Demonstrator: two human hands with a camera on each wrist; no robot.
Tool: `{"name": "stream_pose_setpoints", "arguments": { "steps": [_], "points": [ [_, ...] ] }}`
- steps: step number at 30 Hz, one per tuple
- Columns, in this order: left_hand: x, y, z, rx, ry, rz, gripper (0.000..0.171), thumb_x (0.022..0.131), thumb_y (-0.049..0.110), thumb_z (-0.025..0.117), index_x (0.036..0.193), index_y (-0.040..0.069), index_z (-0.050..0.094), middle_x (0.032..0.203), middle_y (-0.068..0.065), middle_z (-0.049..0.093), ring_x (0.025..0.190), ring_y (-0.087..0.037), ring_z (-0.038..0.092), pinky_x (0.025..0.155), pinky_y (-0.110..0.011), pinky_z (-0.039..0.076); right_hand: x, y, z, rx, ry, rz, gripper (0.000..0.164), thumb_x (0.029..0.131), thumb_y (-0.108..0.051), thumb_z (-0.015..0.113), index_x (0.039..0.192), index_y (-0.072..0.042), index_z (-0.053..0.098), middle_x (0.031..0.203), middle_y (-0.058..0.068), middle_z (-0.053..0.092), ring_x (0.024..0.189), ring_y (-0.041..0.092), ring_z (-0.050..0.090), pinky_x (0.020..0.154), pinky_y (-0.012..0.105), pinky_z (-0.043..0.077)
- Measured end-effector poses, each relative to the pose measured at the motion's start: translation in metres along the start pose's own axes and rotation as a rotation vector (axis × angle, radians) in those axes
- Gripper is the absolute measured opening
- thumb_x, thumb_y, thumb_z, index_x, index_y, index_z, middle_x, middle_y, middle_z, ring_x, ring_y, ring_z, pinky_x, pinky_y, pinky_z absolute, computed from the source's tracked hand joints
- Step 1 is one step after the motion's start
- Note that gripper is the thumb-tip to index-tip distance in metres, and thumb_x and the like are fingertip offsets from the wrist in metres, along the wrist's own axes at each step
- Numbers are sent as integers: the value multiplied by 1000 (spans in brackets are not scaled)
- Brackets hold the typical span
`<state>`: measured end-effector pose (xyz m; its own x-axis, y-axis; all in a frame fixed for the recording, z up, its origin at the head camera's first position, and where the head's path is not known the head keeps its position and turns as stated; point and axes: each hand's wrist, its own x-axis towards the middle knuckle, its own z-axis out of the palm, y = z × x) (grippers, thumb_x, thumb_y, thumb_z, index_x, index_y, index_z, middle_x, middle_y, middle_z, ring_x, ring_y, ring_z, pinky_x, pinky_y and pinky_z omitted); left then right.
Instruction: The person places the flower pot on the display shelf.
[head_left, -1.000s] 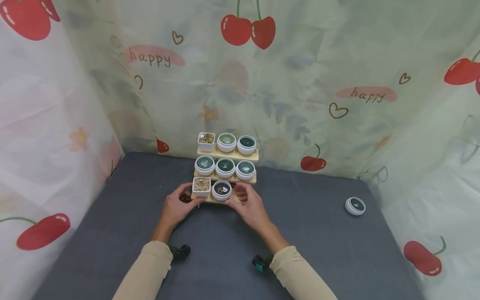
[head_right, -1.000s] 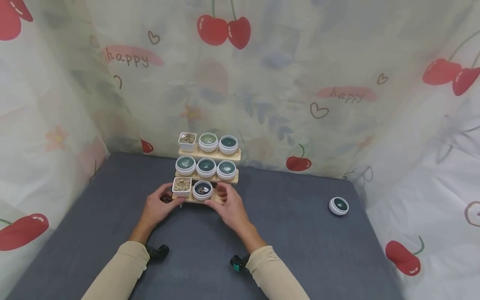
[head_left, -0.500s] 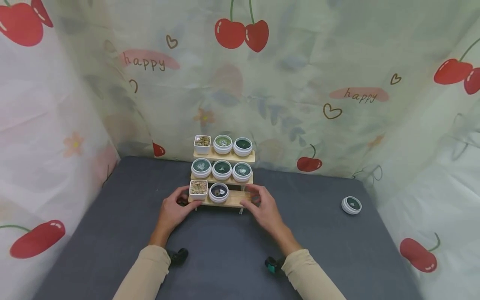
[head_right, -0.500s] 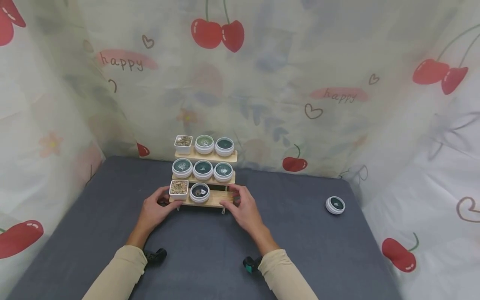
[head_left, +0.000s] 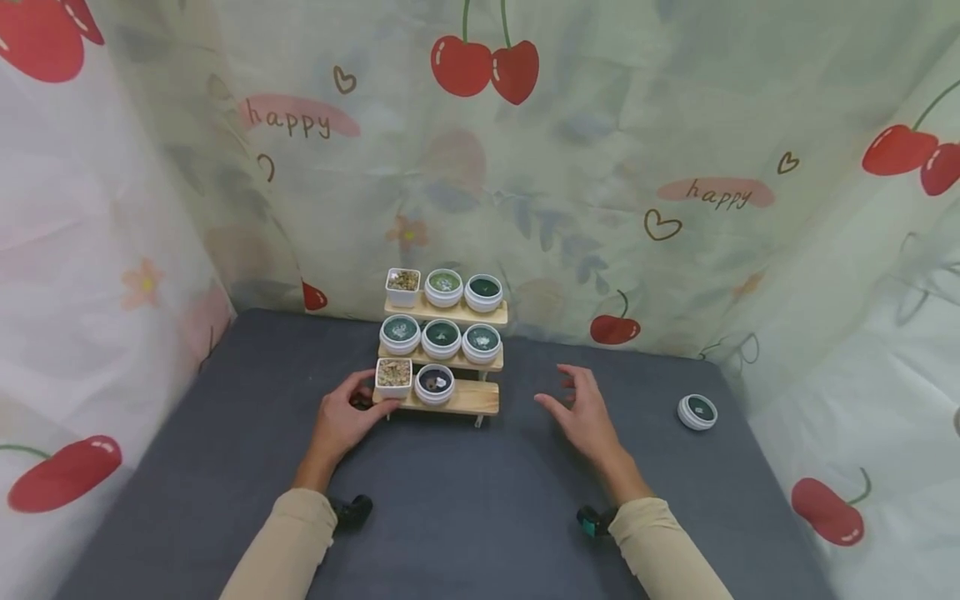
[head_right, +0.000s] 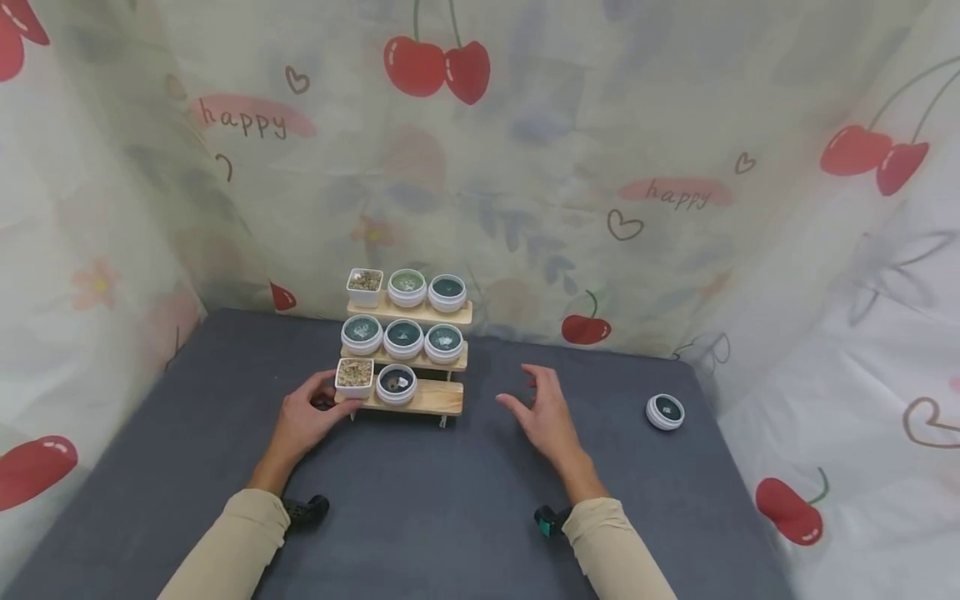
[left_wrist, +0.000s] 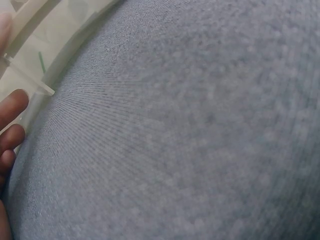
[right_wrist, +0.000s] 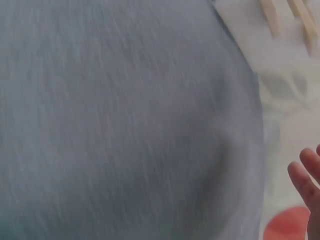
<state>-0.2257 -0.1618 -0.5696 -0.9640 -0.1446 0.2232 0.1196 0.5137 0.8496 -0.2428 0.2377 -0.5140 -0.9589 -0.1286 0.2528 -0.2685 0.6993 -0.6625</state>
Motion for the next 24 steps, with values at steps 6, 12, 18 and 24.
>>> {"name": "stream_pose_setpoints", "arguments": {
  "steps": [6, 12, 18, 24],
  "points": [
    [1, 0, -2, 14, 4, 2, 67, 75, 50, 89, 131, 23, 65, 91, -3, 74, 86, -18, 67, 80, -35, 49, 0, 22, -29, -53, 41, 36, 79, 89, -38, 80, 149, -6, 41, 144, 20, 45, 129, 37, 51, 103, 56, 46],
    [1, -1, -1, 27, 4, 2, 65, 75, 47, 89, 131, 22, 65, 91, -3, 74, 85, -17, 66, 80, -35, 49, -4, 48, -55, -149, 108, 54, 84, 86, -38, 83, 149, -2, 40, 145, 24, 44, 133, 41, 43, 110, 60, 36],
    [0, 0, -1, 18, 5, -5, 66, 75, 46, 90, 131, 22, 65, 91, -4, 74, 86, -18, 66, 80, -35, 49, -8, 64, -82, -174, 152, 78, 84, 86, -31, 84, 148, 4, 40, 145, 31, 43, 136, 47, 38, 110, 63, 29],
    [-1, 3, -2, 22, -7, -15, 66, 76, 48, 89, 132, 22, 64, 93, -5, 73, 88, -19, 66, 83, -38, 49, -11, 75, -103, -194, 186, 218, 90, 86, -35, 83, 152, 4, 36, 149, 33, 39, 140, 50, 31, 112, 66, 24]
  ]
}}
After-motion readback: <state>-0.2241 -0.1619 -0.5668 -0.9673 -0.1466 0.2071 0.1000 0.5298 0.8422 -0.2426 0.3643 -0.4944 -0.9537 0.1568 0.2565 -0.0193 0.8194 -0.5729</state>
